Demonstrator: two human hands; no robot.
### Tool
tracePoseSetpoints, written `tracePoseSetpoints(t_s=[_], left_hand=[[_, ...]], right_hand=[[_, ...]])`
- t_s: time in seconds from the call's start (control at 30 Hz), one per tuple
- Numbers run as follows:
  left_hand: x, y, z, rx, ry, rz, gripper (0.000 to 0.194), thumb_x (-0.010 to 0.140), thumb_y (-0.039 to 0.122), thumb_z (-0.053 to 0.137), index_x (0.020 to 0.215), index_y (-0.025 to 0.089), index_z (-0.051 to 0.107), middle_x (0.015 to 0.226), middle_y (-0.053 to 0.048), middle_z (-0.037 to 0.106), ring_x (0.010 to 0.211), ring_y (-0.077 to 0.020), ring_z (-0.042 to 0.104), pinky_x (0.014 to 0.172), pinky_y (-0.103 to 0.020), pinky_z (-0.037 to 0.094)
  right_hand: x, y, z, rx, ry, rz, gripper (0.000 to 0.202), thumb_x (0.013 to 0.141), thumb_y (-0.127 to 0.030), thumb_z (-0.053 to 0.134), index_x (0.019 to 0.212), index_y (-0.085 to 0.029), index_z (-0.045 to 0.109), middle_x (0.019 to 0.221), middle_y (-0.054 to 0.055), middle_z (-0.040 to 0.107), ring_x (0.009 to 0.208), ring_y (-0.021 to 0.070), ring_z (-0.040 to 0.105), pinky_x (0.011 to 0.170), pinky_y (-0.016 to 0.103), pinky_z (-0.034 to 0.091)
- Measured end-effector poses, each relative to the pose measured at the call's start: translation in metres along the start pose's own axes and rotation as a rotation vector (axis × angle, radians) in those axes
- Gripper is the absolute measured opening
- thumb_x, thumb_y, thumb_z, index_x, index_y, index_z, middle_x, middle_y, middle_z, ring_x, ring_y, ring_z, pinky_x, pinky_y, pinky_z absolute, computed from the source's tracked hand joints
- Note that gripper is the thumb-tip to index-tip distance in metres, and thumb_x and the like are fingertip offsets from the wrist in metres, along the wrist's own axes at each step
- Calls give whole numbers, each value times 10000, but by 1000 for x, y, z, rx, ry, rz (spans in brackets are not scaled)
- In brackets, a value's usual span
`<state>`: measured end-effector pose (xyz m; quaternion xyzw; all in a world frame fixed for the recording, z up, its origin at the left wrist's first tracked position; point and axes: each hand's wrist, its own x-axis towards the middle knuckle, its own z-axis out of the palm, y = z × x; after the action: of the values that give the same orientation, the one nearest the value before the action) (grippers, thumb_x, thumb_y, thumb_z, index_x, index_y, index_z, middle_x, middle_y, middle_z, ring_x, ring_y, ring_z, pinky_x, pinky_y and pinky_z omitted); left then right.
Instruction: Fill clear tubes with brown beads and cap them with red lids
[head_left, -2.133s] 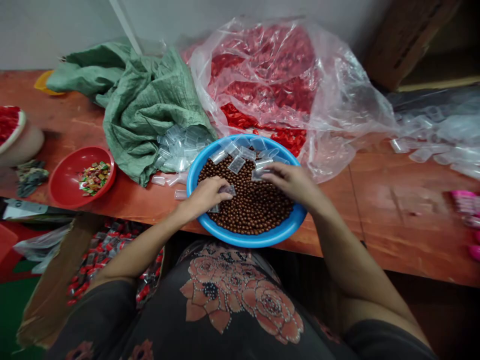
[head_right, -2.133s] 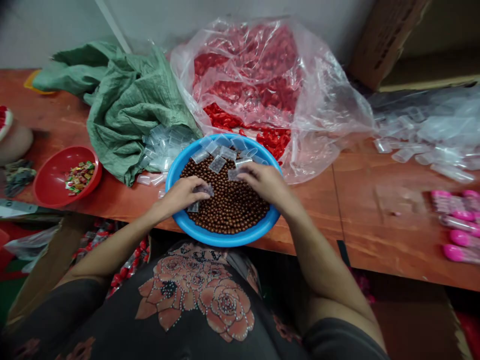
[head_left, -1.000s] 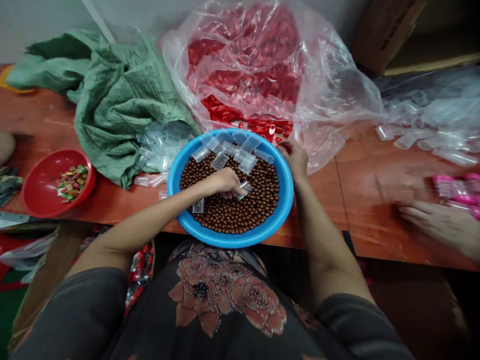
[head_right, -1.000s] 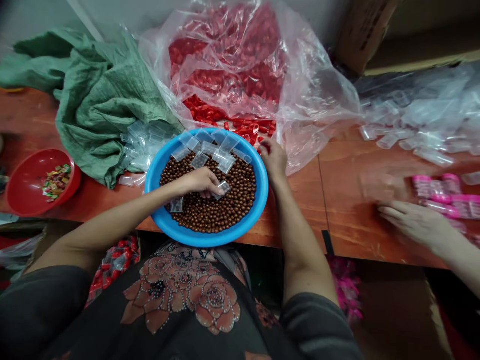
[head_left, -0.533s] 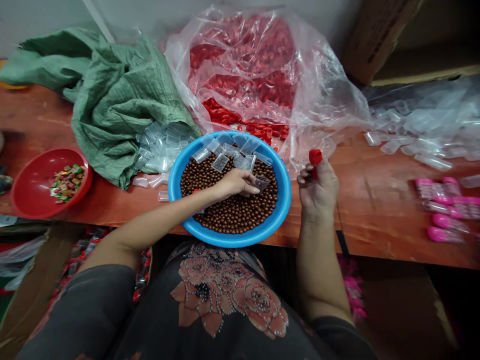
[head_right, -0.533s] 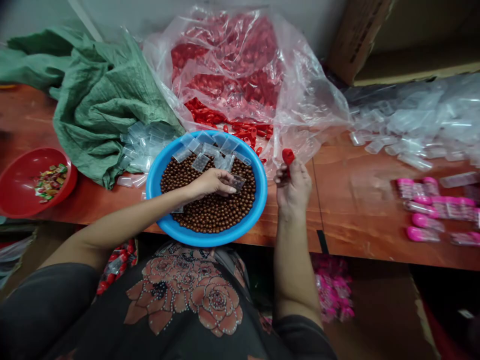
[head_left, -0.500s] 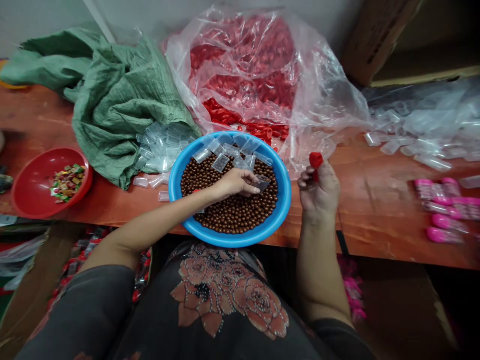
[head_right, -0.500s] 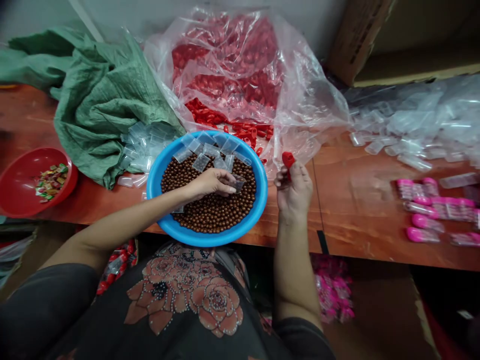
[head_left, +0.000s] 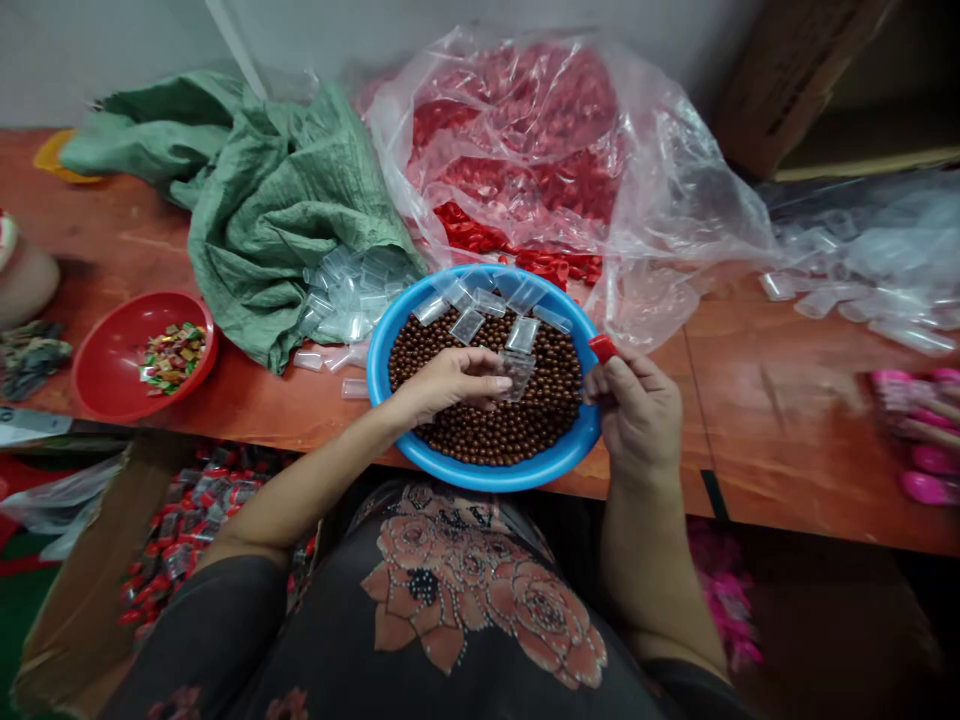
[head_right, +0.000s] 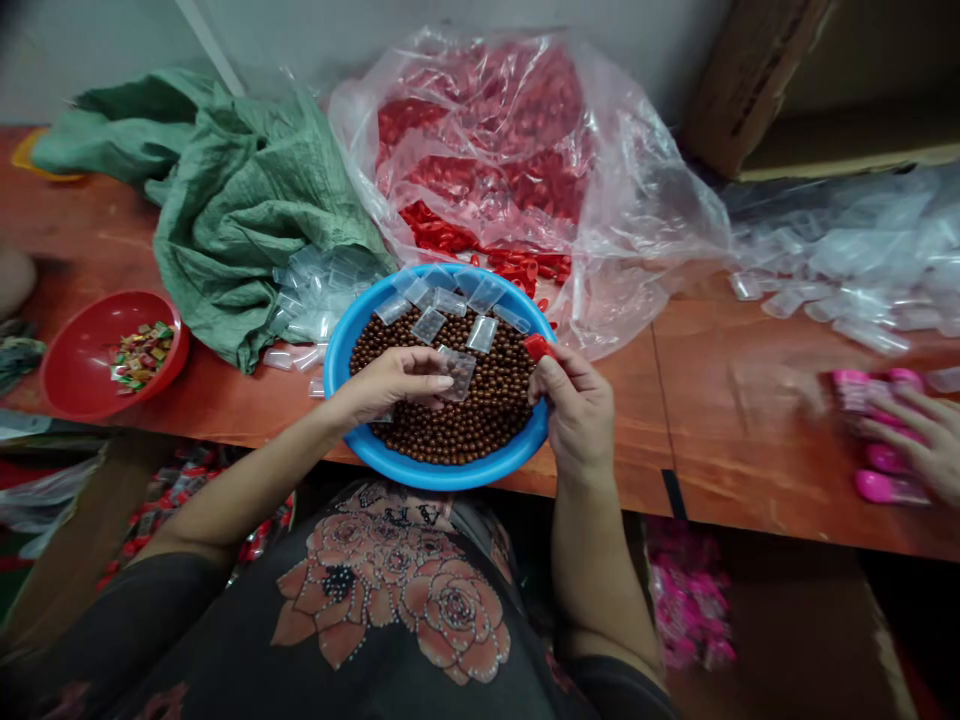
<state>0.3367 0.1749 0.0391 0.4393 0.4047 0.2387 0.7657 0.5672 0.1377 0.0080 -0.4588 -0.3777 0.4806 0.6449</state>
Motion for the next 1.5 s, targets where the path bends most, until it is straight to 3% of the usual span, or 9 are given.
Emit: tracePoseSetpoints(t_s=[0.2,0.43,0.63,0.73,0.93,1.17,1.37,1.5], left_hand=[[29,-16,-14,559,-15,-86,151,748,151,716,886,100,747,764,-36,702,635,-113,582,630,-253,456],[64,-11,10,763,-55,-212,46,745,149,720,741,104,731,527,4,592,464,-102,514,497,-226,418],[83,-12,32,651,-18,-191,52,733,144,755,716,116,715,554,-12,639,460,-111,561,505,-229,480],[88,-15,38,573,7,-178,65,741,132,764,719,108,708,579,-22,650,480,-120,580,523,-247,506],[91,-19,42,464,26,-140,92,742,142,792,750,100,710,620,-16,650,524,-110,586,581,-265,538],[94,-24,42,169,18,-66,125,740,6,722,785,99,650,723,-9,664,666,-103,637,659,-253,557],[65,-9,30,0,-65,20,174,739,35,705,861,124,620,825,-29,684,763,-133,665,753,-318,552],[30,1,20,28,-81,115,237,728,120,738,943,148,644,954,-49,708,891,-151,672,860,-329,521]], right_hand=[[-10,1,5,-56,84,-50,246,783,-425,770,965,-263,737,811,-11,666,595,82,549,460,208,418],[-19,0,-8,-71,165,-69,301,788,-432,764,1053,-290,736,726,-28,632,582,81,560,469,205,425],[-22,-4,-18,-14,172,-74,335,795,-541,731,996,-273,725,624,-41,544,534,88,500,427,206,366],[-24,-6,-20,1,194,-36,341,772,-530,748,965,-255,692,658,-40,579,537,80,511,425,191,348],[-26,-5,-22,45,215,-40,312,774,-498,742,947,-259,643,732,-30,652,578,100,590,460,210,412],[-26,0,-21,31,218,-76,302,793,-475,738,974,-263,622,777,-32,718,578,117,631,498,238,470],[-30,-1,-24,-36,201,-98,332,836,-444,721,1125,-289,670,909,-12,740,758,142,681,694,300,541],[-26,-2,-19,-59,155,-125,249,853,-396,716,1062,-262,697,966,4,752,805,117,672,782,271,519]])
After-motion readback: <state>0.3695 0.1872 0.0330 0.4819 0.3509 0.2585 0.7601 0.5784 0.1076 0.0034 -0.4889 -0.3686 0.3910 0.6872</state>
